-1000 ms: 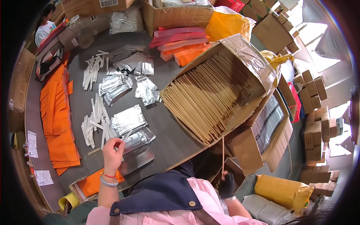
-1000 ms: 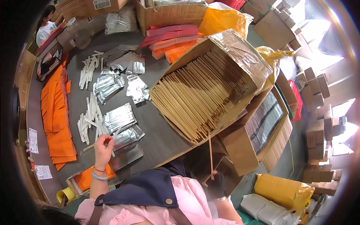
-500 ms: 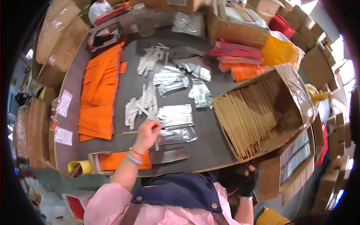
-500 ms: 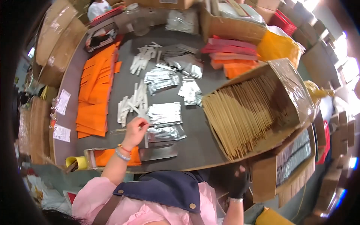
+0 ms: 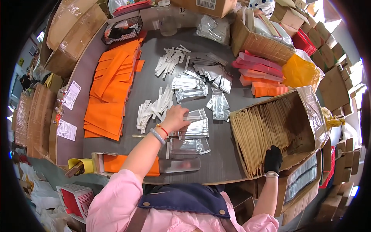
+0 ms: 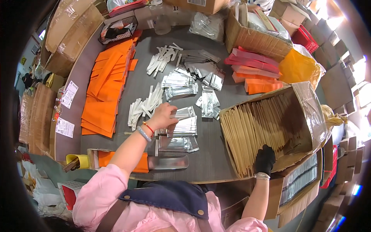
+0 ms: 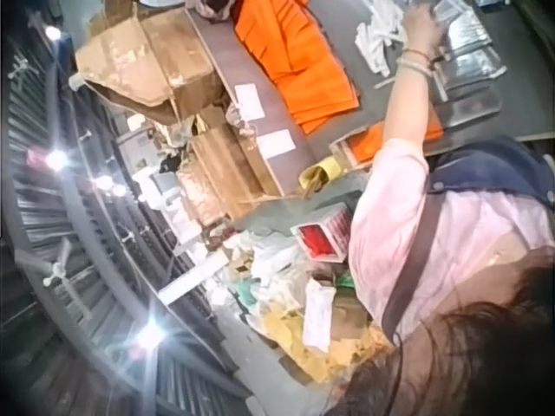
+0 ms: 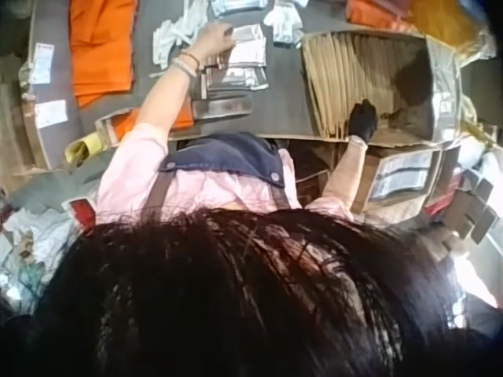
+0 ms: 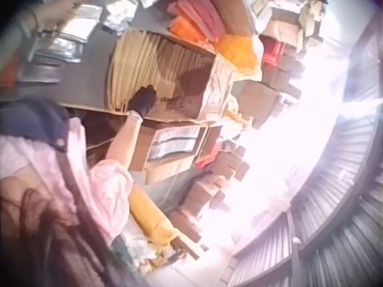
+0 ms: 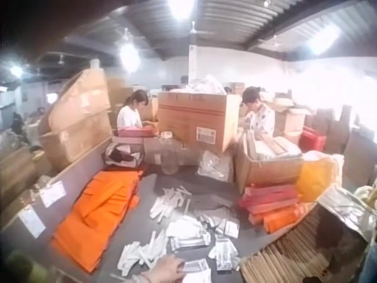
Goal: Packing wooden sticks into small plastic bags at a warehouse workstation.
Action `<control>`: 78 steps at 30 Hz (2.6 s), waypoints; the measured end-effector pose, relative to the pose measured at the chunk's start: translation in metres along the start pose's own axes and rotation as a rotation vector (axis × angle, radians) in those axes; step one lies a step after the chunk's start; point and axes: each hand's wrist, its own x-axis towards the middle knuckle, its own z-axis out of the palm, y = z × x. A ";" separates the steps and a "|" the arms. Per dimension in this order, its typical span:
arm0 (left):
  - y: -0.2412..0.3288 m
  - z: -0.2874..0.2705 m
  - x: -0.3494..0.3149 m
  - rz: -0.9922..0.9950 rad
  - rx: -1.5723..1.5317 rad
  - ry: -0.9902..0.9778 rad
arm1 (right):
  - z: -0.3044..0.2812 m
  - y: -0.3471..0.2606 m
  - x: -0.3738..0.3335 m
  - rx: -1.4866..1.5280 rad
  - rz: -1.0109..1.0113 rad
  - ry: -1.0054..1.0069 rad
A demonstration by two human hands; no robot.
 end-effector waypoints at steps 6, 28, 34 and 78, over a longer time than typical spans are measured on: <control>0.005 -0.022 -0.021 -0.010 -0.331 -0.016 | 0.026 0.008 -0.005 0.036 -0.121 0.176; 0.015 -0.051 -0.218 -0.110 -0.327 0.254 | 0.021 -0.146 -0.099 0.322 -0.837 -0.278; 0.025 -0.043 -0.200 -0.114 -0.866 -0.018 | 0.011 -0.129 -0.117 0.252 -0.835 -0.165; 0.010 -0.029 -0.208 -0.271 -0.877 0.241 | 0.016 -0.007 0.018 0.149 0.023 0.156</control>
